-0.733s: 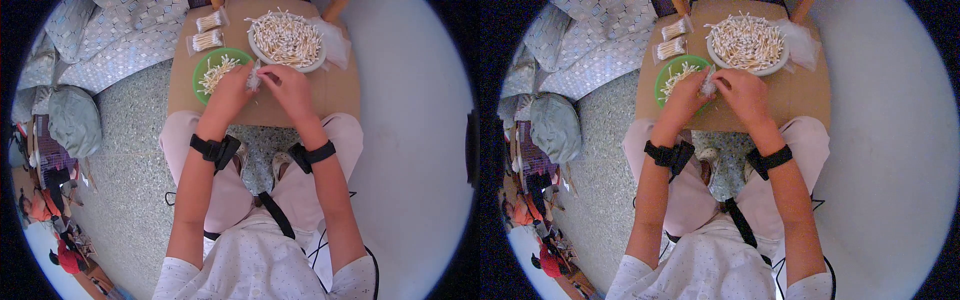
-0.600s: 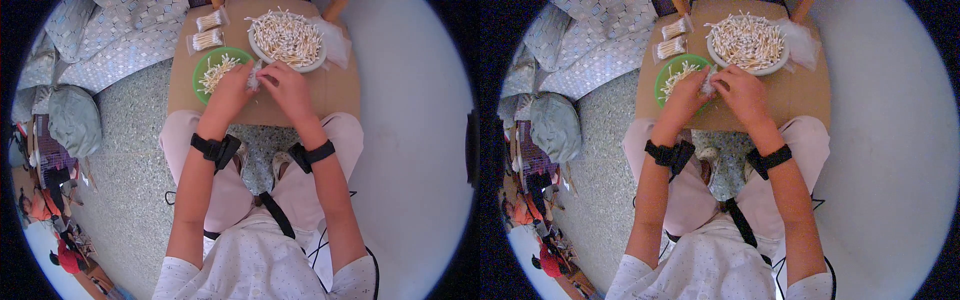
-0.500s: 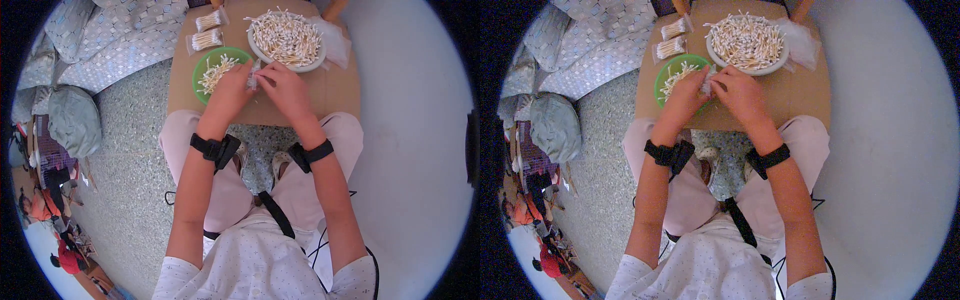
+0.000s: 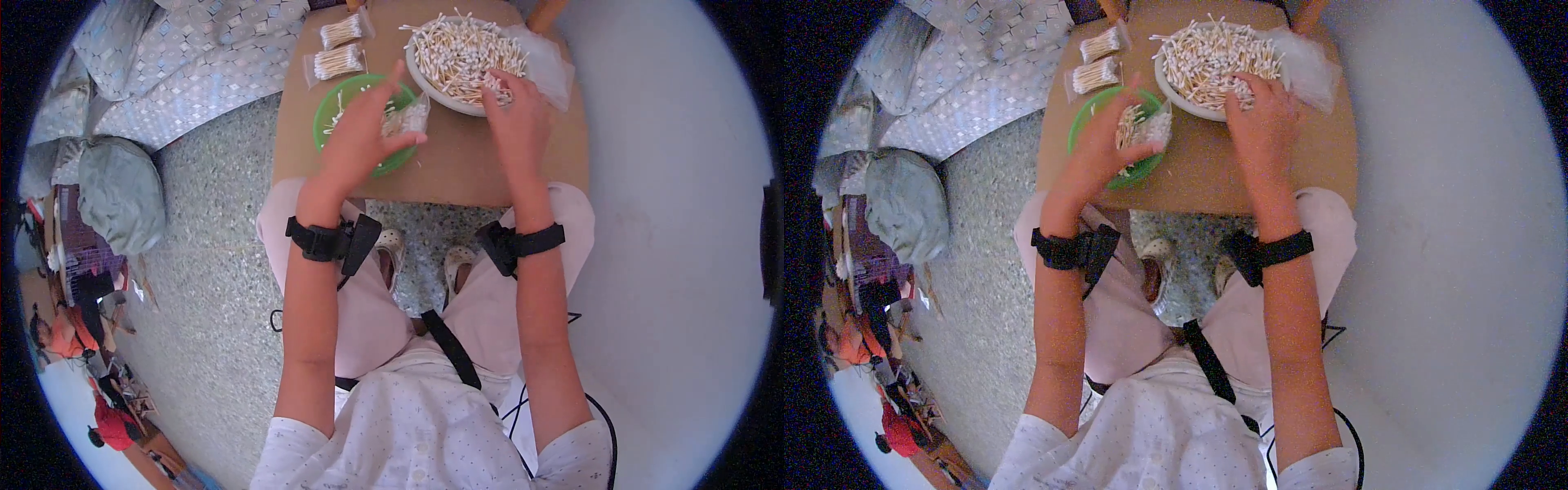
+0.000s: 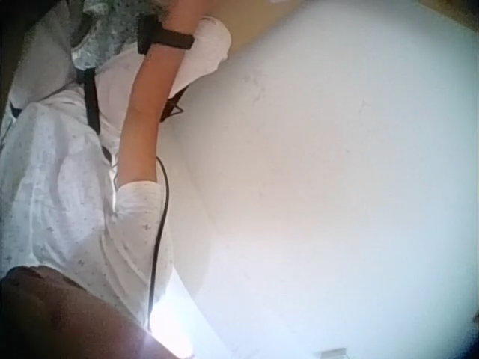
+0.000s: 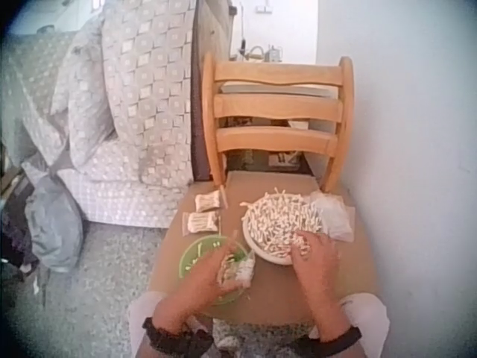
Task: Packing cotton swabs into small plastic bags.
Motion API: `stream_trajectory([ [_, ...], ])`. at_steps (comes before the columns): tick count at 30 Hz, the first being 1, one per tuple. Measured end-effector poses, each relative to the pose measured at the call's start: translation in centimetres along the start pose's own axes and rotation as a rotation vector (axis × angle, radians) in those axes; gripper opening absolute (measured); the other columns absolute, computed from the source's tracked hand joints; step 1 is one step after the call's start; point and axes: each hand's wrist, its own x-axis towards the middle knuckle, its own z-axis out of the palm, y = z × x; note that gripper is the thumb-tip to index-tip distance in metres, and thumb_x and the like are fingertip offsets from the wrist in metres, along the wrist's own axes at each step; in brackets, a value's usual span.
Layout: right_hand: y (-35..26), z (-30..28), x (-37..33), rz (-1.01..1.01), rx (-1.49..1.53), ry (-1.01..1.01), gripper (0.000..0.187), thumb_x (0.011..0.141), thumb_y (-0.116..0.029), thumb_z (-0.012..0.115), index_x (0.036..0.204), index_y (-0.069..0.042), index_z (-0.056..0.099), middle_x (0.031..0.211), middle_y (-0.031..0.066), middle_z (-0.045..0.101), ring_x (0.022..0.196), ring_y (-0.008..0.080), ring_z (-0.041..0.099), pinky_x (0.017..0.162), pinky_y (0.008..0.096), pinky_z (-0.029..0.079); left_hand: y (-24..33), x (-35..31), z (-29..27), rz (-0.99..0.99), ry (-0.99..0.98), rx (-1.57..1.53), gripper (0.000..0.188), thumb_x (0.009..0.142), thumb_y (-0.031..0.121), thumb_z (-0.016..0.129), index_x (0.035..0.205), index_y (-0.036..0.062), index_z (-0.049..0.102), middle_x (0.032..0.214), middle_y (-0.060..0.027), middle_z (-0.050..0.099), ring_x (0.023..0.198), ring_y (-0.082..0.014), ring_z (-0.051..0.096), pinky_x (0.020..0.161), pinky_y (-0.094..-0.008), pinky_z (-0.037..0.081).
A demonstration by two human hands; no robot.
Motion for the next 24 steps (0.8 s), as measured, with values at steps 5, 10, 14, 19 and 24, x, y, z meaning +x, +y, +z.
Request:
stream_trajectory([
  [5,0.9,1.7,-0.7,-0.151,-0.3,-0.045,0.031,0.083,-0.027,0.057,0.111,-0.017,0.063,0.112,0.0086,0.057,0.11,0.0292,0.049,0.092,0.0484,0.037,0.1,0.4,1.2,-0.034,0.048,-0.007,0.088,0.068,0.037,0.079,0.138,0.005,0.037,0.117,-0.0171,0.058,0.108,-0.0317,0.055,0.091,-0.0363,0.042],
  [10,0.3,1.4,-0.8,-0.075,-0.223,-0.151,0.028,0.083,-0.027,0.055,0.108,-0.018,0.065,0.111,0.0067,0.057,0.11,0.028,0.05,0.094,0.0531,0.033,0.4,0.5,1.5,-0.226,0.097,-0.154,0.079,0.07,0.039,0.076,0.135,0.0079,0.043,0.11,-0.0142,0.063,0.102,-0.0281,0.06,0.087,-0.036,0.045],
  [14,0.2,1.5,-0.6,-0.082,-0.224,-0.141,0.026,0.084,-0.027,0.055,0.106,-0.018,0.065,0.11,0.006,0.058,0.108,0.0267,0.052,0.095,0.0552,0.03,0.3,0.6,2.1,-0.233,0.098,-0.133,0.071,0.074,0.037,0.074,0.132,0.0088,0.046,0.108,-0.0129,0.064,0.102,-0.0273,0.06,0.086,-0.037,0.046],
  [19,0.8,1.8,-0.2,-0.096,-0.067,-0.176,0.023,0.086,-0.031,0.058,0.102,-0.018,0.068,0.101,0.002,0.065,0.092,0.0172,0.06,0.094,0.043,0.027,0.6,0.6,2.1,-0.212,0.098,-0.119,0.057,0.08,0.029,0.067,0.129,0.0075,0.048,0.103,-0.0103,0.065,0.101,-0.028,0.061,0.086,-0.0379,0.046],
  [24,0.7,1.8,0.0,-0.047,0.053,-0.187,0.021,0.083,-0.026,0.062,0.102,-0.018,0.066,0.1,0.0043,0.065,0.09,0.0228,0.061,0.094,0.0533,0.029,0.9,0.6,2.0,-0.212,0.112,-0.125,0.052,0.082,0.026,0.064,0.128,0.0078,0.049,0.102,-0.0102,0.065,0.101,-0.0275,0.061,0.085,-0.0379,0.047],
])
